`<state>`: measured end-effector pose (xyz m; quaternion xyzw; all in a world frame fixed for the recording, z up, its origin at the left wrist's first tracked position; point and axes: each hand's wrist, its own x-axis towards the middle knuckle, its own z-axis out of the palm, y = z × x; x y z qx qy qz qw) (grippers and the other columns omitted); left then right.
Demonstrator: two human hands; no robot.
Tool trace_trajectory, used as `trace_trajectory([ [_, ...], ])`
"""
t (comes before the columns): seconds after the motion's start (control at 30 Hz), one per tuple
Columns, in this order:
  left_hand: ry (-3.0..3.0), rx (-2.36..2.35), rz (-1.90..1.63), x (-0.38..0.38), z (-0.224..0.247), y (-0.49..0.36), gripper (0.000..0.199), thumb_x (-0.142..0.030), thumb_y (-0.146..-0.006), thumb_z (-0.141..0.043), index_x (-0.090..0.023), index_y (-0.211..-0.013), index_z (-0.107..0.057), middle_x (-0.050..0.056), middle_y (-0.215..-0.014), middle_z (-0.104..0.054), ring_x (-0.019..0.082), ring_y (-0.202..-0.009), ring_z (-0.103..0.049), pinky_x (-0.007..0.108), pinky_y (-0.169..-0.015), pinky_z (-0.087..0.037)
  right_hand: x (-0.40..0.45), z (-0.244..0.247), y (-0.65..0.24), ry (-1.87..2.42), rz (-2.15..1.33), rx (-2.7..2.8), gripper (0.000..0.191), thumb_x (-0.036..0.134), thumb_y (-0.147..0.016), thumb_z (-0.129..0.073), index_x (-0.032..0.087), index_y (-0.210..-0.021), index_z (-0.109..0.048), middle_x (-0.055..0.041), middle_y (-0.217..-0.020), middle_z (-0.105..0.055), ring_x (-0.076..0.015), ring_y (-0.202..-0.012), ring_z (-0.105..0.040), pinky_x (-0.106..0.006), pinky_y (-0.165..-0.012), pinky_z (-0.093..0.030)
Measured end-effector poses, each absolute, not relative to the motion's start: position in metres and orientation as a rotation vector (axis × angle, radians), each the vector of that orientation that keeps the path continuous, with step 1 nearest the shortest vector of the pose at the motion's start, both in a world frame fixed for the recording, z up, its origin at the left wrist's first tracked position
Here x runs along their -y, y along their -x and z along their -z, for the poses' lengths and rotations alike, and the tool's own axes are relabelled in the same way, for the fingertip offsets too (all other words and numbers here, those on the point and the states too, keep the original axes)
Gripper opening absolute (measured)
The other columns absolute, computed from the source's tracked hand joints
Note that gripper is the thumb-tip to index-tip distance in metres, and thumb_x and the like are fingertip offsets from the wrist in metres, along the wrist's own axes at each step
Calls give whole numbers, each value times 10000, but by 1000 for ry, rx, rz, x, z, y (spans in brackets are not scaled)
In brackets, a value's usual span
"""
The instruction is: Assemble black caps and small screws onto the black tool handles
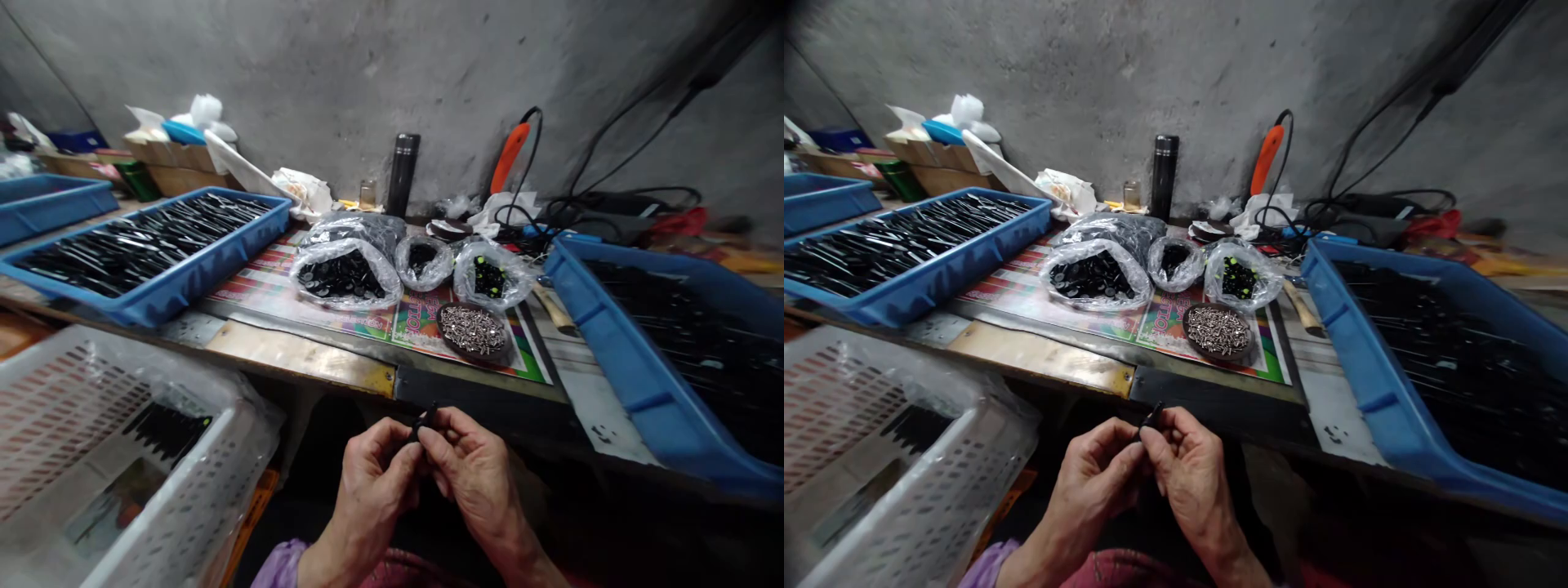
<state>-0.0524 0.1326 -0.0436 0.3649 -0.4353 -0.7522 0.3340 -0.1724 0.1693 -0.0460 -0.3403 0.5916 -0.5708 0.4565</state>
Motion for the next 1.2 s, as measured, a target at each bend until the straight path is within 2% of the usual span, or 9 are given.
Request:
trace_trajectory([
  [0.2,-929,1115,1959,-132,46,54,427,-517,-722,-752,-124,-741,-585,-24,-566,-557,28,-393,-411,144,-370,-306,-167,49,172,875,1446,-1517,413,542,-738,-739,157,-754,-590,45,-541,-494,-43,-401,-345,-142,-339,-246],
  [0.37,-922,1091,2005,-132,44,53,407,-492,-730,-754,-122,-738,-585,-9,-575,-588,28,-390,-422,142,-366,-305,-168,46,175,889,1374,-1465,430,560,-751,-728,154,-799,-593,41,-508,-516,-45,-365,-361,-148,-334,-257],
  [0.57,-913,1102,2013,-132,46,51,404,-489,-737,-751,-123,-752,-581,-5,-587,-602,26,-384,-425,142,-361,-308,-172,45,180,1002,1291,-1461,353,507,-862,-638,160,-825,-582,42,-554,-528,-46,-390,-398,-144,-362,-292],
  [0.87,-957,1088,2012,-133,44,53,419,-497,-707,-768,-117,-727,-594,-11,-569,-584,32,-387,-431,146,-362,-307,-173,61,175,1061,1373,-1584,294,456,-882,-623,173,-812,-577,39,-585,-519,-78,-486,-455,-162,-427,-349],
  [1.07,-941,1052,2096,-132,37,50,424,-501,-697,-772,-124,-742,-583,10,-572,-625,42,-376,-447,155,-363,-321,-173,47,183,1061,1375,-1502,337,497,-857,-654,164,-906,-637,31,-611,-534,-55,-426,-374,-164,-364,-253],
  [1.13,-924,1054,2149,-132,36,48,423,-497,-696,-775,-127,-751,-579,16,-572,-635,42,-363,-446,153,-353,-309,-173,42,188,1059,1353,-1496,350,502,-861,-656,159,-928,-656,47,-561,-481,-55,-424,-357,-159,-369,-239],
  [1.2,-895,1053,2215,-132,36,46,412,-485,-706,-773,-132,-748,-565,17,-568,-635,37,-353,-437,146,-346,-288,-173,41,193,1027,1308,-1430,362,517,-872,-642,155,-867,-655,64,-502,-413,-50,-405,-321,-155,-363,-210],
])
